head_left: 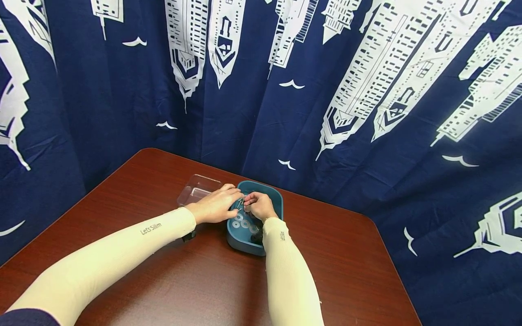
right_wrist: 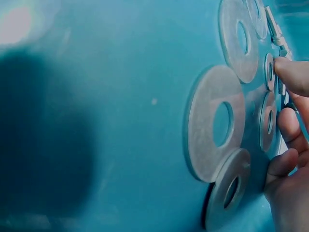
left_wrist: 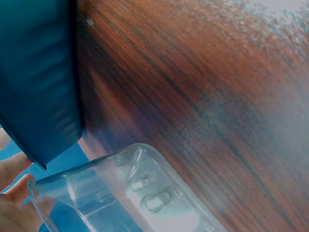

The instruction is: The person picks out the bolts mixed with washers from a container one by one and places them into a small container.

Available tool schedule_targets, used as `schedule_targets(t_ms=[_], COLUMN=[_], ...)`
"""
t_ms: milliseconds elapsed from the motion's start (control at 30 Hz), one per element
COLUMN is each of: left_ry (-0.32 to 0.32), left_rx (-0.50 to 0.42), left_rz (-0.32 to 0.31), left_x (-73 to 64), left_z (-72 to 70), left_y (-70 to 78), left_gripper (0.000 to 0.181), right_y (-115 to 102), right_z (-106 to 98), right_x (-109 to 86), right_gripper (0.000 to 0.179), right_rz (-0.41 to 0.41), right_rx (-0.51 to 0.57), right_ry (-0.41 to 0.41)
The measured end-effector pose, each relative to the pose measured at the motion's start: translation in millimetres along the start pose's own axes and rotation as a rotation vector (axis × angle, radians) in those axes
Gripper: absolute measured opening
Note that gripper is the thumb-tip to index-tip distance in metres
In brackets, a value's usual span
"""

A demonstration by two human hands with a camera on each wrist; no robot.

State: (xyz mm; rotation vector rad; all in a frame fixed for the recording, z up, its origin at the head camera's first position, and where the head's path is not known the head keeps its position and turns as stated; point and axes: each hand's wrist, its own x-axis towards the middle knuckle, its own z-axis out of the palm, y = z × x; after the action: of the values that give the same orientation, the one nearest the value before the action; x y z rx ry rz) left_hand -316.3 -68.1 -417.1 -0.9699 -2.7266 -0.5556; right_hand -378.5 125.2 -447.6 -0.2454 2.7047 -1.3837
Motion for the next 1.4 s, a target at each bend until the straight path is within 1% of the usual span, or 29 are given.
schedule_targets(t_ms=[267,400,533,767,967,1167,1400], left_ry=[-0.007,-0.015,-0.025,-0.017,-0.020,-0.026,-0.020], left_rx=[0.006,0.005,-0.002,0.006,0.009,0.008,0.018], left_rz=[-0.014,-0.023,-0.029,-0.013,-0.008,-0.007,-0.015], left_x=[0.9,0.7,1.0,1.3,1.7,1.4,1.2], left_z=[-0.4,-1.9,-3.5,-1.2,-1.3,-3.0,-2.9], left_y=[0.9,1.5,2.1,-0.3,0.2,1.6,2.6], left_gripper=[0.050,0.051,0.051,0.051,0.050,0.049,0.049], right_y=[-0.3,0.2,0.2,-3.1,-4.6,-2.2,-1.7], right_z=[0.4,1.2,1.5,2.4,2.7,3.3,2.6], right_x=[0.1,0.7,1.4,-0.4,-2.7,-0.5,-0.9], right_gripper=[0.022,0.022,0.024,0.025,0.023,0.019,0.020], right_rz=[0.044,0.052,0.043,0.040,0.016,0.009,0.014], right_rx=[0.051,0.049,0.037,0.010,-0.007,-0.007,0.015], right_ry=[-0.013,-0.007,-0.001,-0.002,0.004,-0.001,-0.013])
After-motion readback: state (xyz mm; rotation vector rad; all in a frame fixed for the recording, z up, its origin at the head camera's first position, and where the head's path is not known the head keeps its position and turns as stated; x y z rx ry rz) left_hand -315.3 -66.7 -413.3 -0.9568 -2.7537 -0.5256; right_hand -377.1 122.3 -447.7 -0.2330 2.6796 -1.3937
